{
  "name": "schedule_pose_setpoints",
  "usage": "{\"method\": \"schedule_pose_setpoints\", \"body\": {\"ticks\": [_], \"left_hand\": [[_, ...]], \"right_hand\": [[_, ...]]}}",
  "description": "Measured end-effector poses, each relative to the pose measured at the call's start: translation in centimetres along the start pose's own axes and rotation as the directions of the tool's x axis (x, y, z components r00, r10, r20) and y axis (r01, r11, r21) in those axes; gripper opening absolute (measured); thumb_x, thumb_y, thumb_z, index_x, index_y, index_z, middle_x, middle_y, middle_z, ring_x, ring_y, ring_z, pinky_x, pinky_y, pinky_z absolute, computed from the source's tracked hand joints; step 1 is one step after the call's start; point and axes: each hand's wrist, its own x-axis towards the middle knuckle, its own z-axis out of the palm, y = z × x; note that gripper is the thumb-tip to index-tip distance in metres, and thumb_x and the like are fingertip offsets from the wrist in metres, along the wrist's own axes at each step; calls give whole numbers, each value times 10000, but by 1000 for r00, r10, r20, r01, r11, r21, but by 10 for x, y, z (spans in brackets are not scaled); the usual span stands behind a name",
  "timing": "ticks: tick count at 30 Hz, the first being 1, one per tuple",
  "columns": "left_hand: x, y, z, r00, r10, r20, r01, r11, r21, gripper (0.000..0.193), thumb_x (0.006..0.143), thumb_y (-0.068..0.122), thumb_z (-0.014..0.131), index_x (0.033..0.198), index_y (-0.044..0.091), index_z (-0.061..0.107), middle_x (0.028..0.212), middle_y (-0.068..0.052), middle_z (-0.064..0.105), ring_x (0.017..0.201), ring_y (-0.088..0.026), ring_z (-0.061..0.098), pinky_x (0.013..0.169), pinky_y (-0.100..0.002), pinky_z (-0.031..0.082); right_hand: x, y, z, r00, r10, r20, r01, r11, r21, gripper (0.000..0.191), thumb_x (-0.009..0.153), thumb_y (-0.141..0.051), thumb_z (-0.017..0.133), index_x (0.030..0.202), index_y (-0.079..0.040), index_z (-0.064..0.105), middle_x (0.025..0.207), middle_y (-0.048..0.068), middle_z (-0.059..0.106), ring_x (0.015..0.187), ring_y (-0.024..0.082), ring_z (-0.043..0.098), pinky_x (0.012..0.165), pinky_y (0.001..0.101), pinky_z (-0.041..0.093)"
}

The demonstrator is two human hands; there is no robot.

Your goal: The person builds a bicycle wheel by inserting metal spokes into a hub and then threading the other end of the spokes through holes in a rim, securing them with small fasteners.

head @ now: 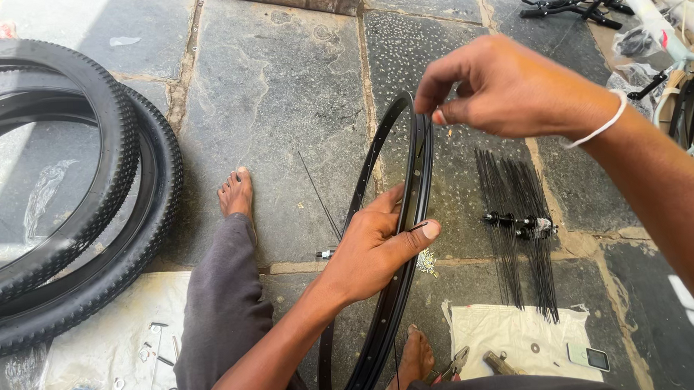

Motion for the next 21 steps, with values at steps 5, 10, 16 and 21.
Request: {"method": "schedule_pose_setpoints", "body": {"ticks": [5, 10, 16, 21], "left_hand": [[1, 0, 1, 999, -41, -3, 41, 999, 32, 598, 937, 511, 641, 690, -30, 695, 1527, -324, 456, 1307, -393, 581, 1021, -419, 480], [1, 1, 0, 999, -31, -11, 31, 999, 6, 595, 925, 514, 639, 680, -26, 680, 1540, -305, 461, 1239, -373, 630, 996, -416, 494], [0, 3, 2, 999, -50, -20, 51, 999, 7, 598, 914, 504, 649, 660, -37, 672, 1555, -278, 459, 1214, -352, 642, 985, -414, 498], [-1, 1, 4, 1000, 14, 6, -14, 1000, -13, 572, 932, 504, 640, 763, -39, 695, 1551, -299, 454, 1260, -379, 603, 1025, -422, 469]], "right_hand": [[0, -7, -5, 1000, 7, -23, -9, 997, -79, 183, 823, -79, 729, 996, -63, 786, 897, 82, 791, 879, 191, 743, 840, 379, 566], [3, -3, -1, 999, 53, 10, -52, 990, -128, 181, 832, -118, 729, 1002, -81, 782, 908, 72, 788, 858, 201, 743, 803, 390, 570], [16, 0, 6, 979, 171, 109, -137, 954, -267, 342, 920, -360, 665, 868, -33, 750, 707, 115, 684, 645, 237, 595, 622, 415, 477], [22, 3, 7, 936, 327, 130, -236, 859, -455, 651, 973, -593, 594, 728, -11, 753, 544, 101, 570, 489, 218, 499, 525, 395, 415]]}}
